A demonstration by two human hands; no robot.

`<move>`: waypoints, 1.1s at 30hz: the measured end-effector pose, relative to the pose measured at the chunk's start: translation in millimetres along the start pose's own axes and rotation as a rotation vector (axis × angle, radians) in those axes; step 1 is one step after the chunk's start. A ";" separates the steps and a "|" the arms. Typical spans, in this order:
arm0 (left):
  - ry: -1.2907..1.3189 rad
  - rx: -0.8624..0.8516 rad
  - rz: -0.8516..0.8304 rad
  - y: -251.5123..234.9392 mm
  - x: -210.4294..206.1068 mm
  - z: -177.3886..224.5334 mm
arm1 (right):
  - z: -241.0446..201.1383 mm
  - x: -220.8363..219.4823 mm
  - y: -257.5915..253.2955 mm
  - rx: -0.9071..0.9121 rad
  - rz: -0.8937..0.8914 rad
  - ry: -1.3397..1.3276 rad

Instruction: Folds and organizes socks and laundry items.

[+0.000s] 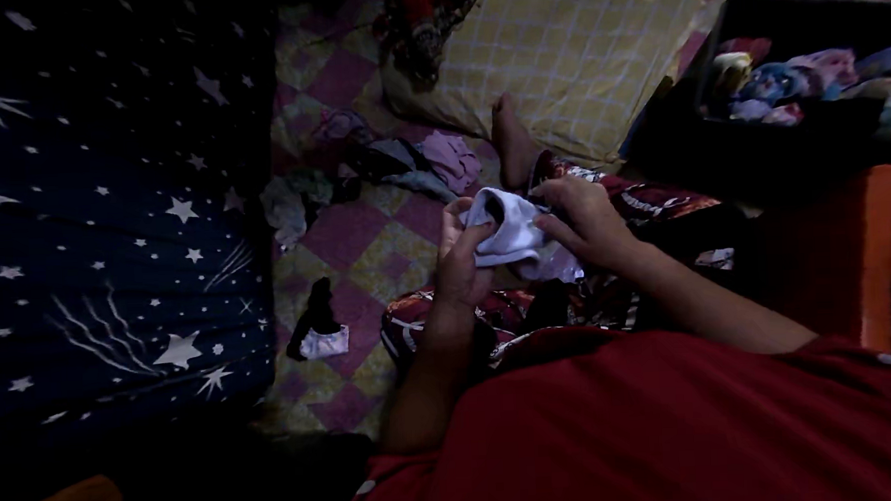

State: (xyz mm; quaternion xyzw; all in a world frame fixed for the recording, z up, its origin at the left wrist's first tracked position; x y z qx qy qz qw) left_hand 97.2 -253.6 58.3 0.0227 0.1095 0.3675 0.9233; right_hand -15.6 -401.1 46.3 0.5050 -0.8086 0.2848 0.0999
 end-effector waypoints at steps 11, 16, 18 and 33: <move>0.071 -0.010 -0.029 5.6 -14.8 4.4 | -4.7 -10.5 9.1 0.165 0.083 0.063; -0.001 -0.022 0.084 0.9 -19.6 -3.4 | -8.4 11.3 3.7 -0.026 0.420 -0.123; -0.002 0.002 0.106 -2.3 -30.6 -10.4 | -10.6 10.2 5.2 -0.245 0.482 -0.504; -0.378 -0.050 -0.047 -5.0 -44.6 -13.7 | -8.1 -54.9 25.1 -0.979 -0.008 -1.719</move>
Point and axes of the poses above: each hand's wrist, its own y-axis away from the middle knuckle, its own x-axis out of the back of the hand, z = x × y, the point moved 4 cm from there along -y, towards the middle knuckle, and after that the axes turned 14 degrees about -y, right-handed, at the moved point
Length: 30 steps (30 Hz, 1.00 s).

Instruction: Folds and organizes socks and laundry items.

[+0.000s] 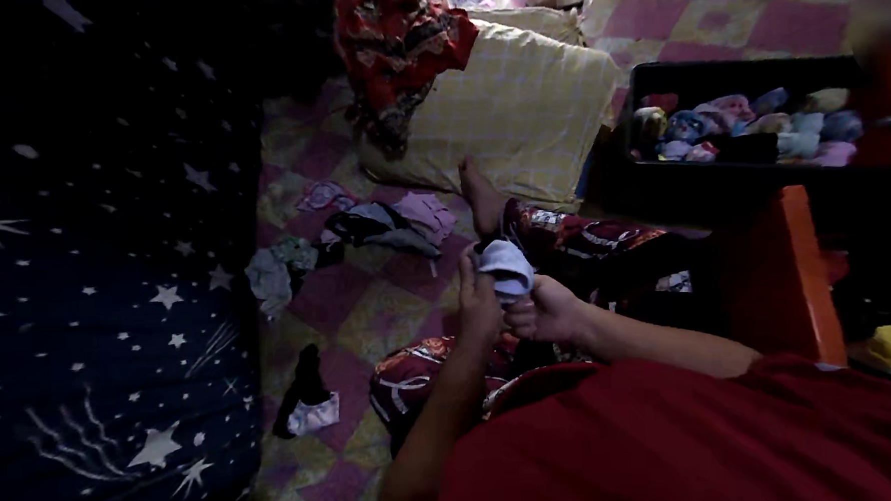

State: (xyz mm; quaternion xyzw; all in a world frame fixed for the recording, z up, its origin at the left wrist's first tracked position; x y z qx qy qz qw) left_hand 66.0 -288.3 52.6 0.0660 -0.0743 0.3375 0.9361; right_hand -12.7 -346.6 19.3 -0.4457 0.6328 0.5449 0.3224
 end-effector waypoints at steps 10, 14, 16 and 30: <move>-0.456 -0.152 0.331 -5.9 40.3 8.8 | -41.2 -10.6 20.7 0.867 0.094 1.270; -0.558 -0.187 0.318 10.8 23.8 9.6 | -50.8 -23.1 19.7 1.002 0.145 1.458; -0.658 -0.263 0.295 15.6 20.8 9.8 | -57.1 -26.5 21.9 0.946 0.187 1.341; 0.809 0.379 0.012 10.2 -28.3 -5.9 | -60.1 -4.9 26.3 0.637 0.145 0.401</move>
Point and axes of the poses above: each hand's wrist, its own y-axis away from the middle knuckle, its own x-axis out of the back of the hand, z = x × y, the point moved 4 cm from there along -y, towards the middle knuckle, and after that the axes turned 14 degrees about -y, right-handed, at the moved point
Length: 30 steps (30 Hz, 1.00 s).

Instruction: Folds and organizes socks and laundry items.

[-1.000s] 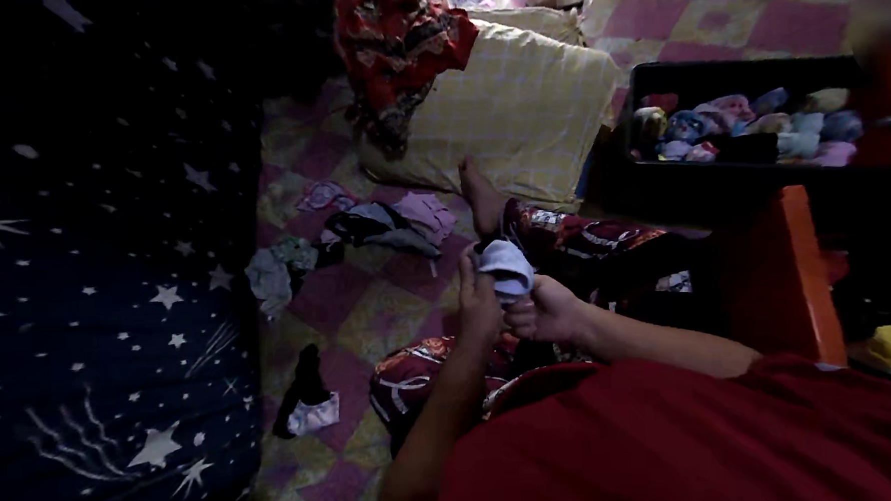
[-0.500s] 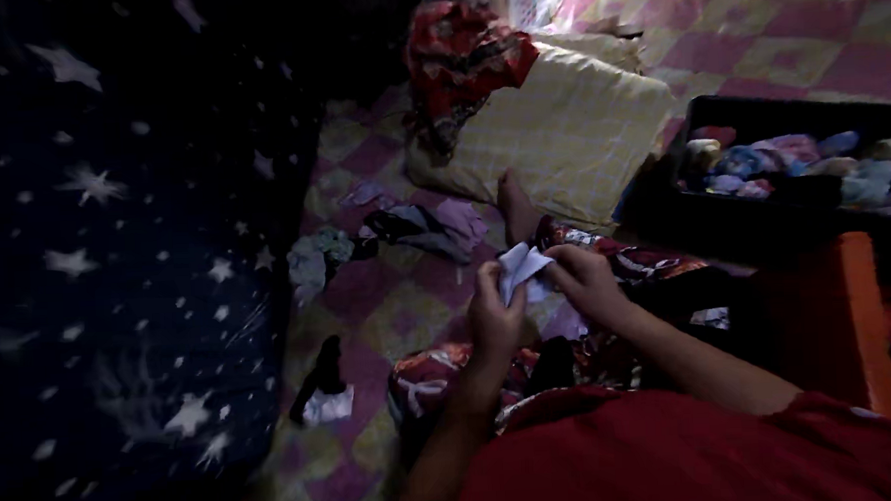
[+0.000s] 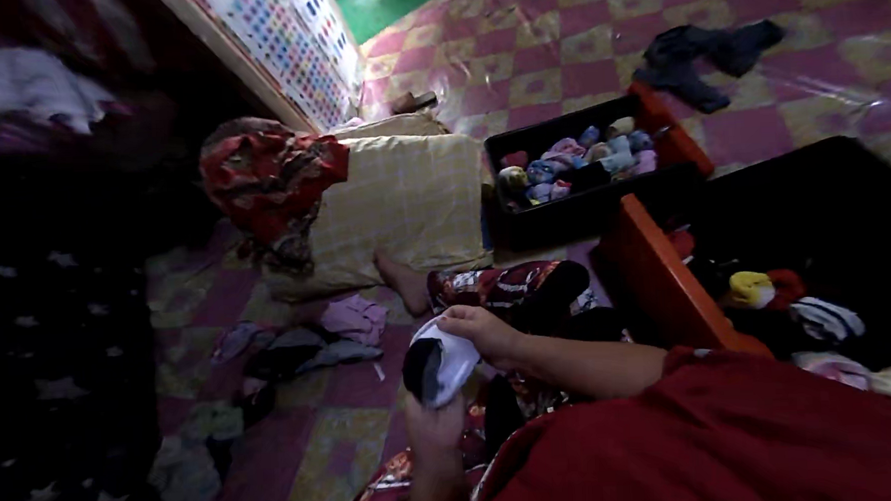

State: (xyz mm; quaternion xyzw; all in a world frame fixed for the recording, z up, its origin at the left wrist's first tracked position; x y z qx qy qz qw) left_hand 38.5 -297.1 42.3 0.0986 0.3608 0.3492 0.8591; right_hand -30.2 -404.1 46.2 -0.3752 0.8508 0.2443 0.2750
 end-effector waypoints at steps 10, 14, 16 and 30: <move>-1.157 -0.220 -0.078 -19.7 27.6 24.9 | -50.2 48.0 -2.2 0.333 0.166 0.397; -1.150 -0.198 0.110 -11.6 71.5 36.6 | -99.8 100.7 -14.1 0.465 0.430 0.398; -1.127 -0.177 0.214 -3.9 89.7 41.4 | -127.7 128.7 -17.9 0.529 0.564 0.371; -1.239 -0.197 0.391 2.2 138.3 51.1 | -61.6 173.7 -43.4 0.298 0.466 0.920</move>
Point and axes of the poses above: each hand's wrist, its own y-axis away from the middle knuckle, its own x-axis out of the back of the hand, z = x × y, the point moved 4 cm from there along -y, towards the middle knuckle, and after that the axes turned 14 degrees about -y, right-handed, at the moved point
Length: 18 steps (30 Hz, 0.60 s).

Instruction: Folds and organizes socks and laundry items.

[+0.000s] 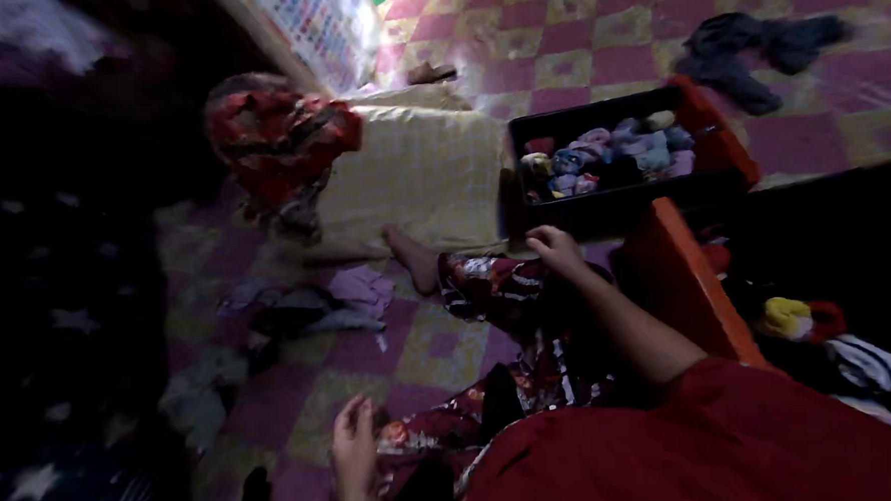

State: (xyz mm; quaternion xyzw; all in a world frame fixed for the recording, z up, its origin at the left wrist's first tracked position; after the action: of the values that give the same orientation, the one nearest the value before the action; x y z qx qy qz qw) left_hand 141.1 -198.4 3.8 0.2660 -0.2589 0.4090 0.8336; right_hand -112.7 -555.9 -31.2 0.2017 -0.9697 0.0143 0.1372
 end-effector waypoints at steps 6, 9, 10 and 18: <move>-0.076 0.095 0.028 -23.1 23.2 4.8 | -11.8 -10.4 4.6 0.110 -0.214 0.276; -0.066 0.071 0.082 -41.4 28.9 -13.4 | -16.4 -17.4 6.9 0.131 -0.228 0.309; -0.078 0.059 0.099 -47.3 29.8 -18.1 | -17.9 -19.0 7.4 0.129 -0.230 0.312; -0.220 0.181 0.003 -95.9 38.7 -52.3 | -8.7 -22.2 -1.9 0.161 -0.225 0.306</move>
State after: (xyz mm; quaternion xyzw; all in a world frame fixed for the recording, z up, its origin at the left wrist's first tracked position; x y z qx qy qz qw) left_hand 251.4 -193.3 -31.2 0.3831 -0.3111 0.4001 0.7722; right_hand -90.1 -548.3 -28.9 0.3144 -0.9047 0.1070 0.2669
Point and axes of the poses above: each hand's wrist, its own y-axis away from the middle knuckle, its own x-axis out of the back of the hand, z = x × y, the point moved 4 cm from there along -y, towards the middle knuckle, and after that the axes turned 14 degrees about -y, right-handed, at the moved point
